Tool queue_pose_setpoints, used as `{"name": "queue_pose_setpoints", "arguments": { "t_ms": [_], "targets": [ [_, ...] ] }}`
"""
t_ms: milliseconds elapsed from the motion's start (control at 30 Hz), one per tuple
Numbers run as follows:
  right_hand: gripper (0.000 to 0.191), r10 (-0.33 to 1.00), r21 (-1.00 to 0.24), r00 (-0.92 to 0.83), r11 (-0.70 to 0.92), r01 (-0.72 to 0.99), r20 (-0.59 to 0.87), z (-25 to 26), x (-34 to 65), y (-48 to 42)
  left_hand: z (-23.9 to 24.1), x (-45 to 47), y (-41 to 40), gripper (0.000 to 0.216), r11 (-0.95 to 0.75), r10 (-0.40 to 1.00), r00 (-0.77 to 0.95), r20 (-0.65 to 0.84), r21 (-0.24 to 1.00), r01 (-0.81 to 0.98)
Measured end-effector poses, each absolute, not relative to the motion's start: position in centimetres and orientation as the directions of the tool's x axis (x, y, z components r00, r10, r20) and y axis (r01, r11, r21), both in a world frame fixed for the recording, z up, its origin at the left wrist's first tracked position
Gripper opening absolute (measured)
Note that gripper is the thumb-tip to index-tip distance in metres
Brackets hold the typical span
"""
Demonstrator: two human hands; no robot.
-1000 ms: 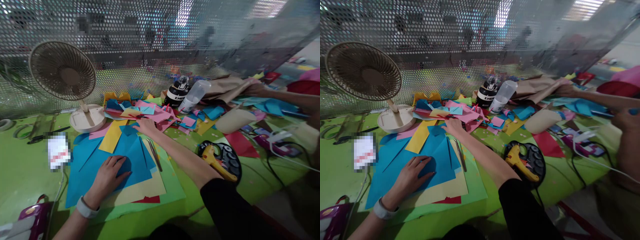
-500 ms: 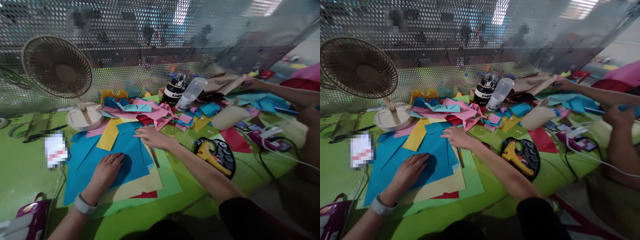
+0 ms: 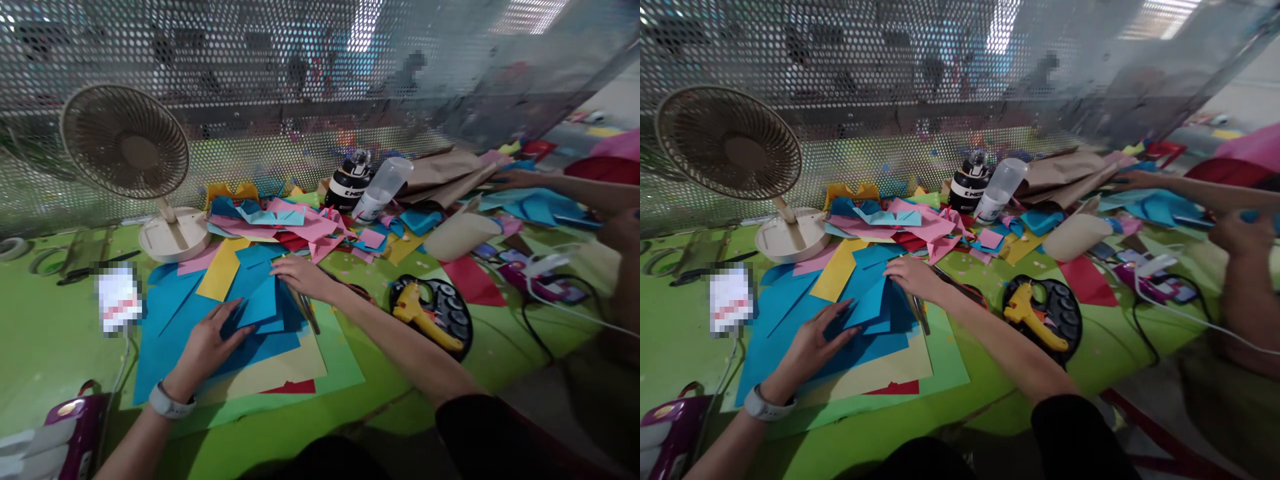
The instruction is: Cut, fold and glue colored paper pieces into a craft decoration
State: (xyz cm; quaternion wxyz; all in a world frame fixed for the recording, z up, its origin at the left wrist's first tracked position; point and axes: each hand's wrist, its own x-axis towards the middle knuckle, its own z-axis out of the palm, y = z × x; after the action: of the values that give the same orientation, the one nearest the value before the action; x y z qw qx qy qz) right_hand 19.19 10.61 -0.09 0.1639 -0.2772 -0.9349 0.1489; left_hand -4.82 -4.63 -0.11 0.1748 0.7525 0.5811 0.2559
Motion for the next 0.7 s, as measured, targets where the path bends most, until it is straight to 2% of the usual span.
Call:
{"name": "queue_pose_setpoints", "arguments": {
  "t_ms": [100, 200, 233, 300, 367, 433, 533, 633, 700],
  "targets": [
    [0.027, 0.580, -0.446, -0.753, 0.789, 0.423, 0.311, 0.2, 19.8, 9.3, 0.2, -5.0, -4.5, 0.049, -0.199, 0.980, 0.137, 0.144, 0.707, 0.679],
    [0.020, 0.654, -0.600, -0.646, 0.715, 0.358, 0.393, 0.6, 20.2, 7.9, 0.8, -5.1, -4.5, 0.034, -0.116, 0.990, 0.128, 0.050, 0.810, 0.575],
    [0.019, 0.698, -0.661, -0.609, 0.663, 0.352, 0.377, 0.7, 20.2, 7.5, 1.0, -5.0, -4.5, 0.028, -0.060, 0.994, 0.113, -0.003, 0.834, 0.548],
    [0.019, 0.771, -0.776, -0.578, 0.529, 0.345, 0.268, 1.1, 20.3, 6.7, 1.4, -4.9, -4.6, 0.029, 0.068, 0.990, 0.073, -0.119, 0.869, 0.490],
    [0.023, 0.793, -0.858, -0.593, 0.396, 0.326, 0.140, 1.3, 20.3, 6.1, 1.7, -4.8, -4.7, 0.033, 0.166, 0.978, 0.048, -0.203, 0.897, 0.409],
    [0.025, 0.803, -0.916, -0.591, 0.290, 0.277, 0.076, 1.4, 20.2, 5.6, 2.0, -4.8, -4.7, 0.030, 0.214, 0.973, 0.024, -0.230, 0.935, 0.284],
    [0.028, 0.865, -0.968, -0.498, 0.166, 0.190, 0.050, 1.2, 20.0, 5.1, 2.3, -4.9, -4.5, 0.031, 0.235, 0.966, -0.126, -0.228, 0.971, 0.046],
    [0.031, 0.905, -0.988, -0.423, 0.096, 0.117, 0.038, 1.1, 19.6, 4.4, 2.5, -4.6, -4.2, 0.036, 0.170, 0.919, -0.328, -0.220, 0.970, -0.174],
    [0.032, 0.916, -0.994, -0.398, 0.077, 0.081, 0.038, 1.0, 19.3, 4.0, 2.5, -4.1, -4.2, 0.037, 0.146, 0.896, -0.367, -0.251, 0.946, -0.290]
  ]
}}
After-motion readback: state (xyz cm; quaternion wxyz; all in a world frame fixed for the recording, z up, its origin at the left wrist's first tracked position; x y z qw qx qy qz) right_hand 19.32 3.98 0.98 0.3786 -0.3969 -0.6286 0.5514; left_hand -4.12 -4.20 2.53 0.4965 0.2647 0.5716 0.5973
